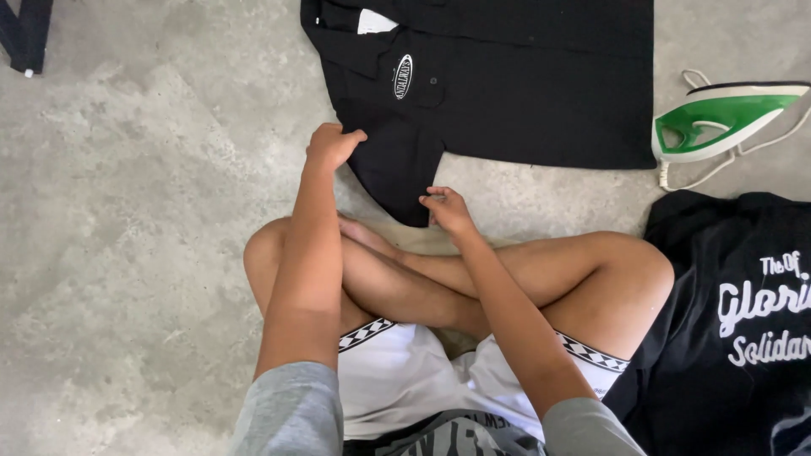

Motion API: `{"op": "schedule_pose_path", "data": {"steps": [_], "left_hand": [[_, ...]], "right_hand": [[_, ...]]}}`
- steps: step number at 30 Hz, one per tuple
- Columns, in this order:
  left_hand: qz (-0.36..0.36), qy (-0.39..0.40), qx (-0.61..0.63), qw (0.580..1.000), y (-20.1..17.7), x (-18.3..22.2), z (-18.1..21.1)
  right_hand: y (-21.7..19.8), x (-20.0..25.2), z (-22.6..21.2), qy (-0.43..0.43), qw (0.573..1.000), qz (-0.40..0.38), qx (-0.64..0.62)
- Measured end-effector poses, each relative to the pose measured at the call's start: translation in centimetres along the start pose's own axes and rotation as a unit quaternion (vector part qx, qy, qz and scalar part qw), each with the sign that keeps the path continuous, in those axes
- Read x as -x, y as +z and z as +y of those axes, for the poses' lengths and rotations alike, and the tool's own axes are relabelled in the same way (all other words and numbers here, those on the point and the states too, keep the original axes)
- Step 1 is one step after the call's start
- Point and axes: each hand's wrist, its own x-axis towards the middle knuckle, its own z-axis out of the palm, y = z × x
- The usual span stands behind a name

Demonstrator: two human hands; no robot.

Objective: Smoothing out and ironing black shirts on a concrete floor.

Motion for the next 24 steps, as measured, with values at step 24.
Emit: {"op": "schedule_pose_path", "data": {"steps": [24], "left_hand": [[0.001,-0.079,-0.236,0.969,-1.4,1.0,-0.4]], "right_hand": [[-0.8,3.4,-5.3,-0.030,0.952,0.089,0.292]]}}
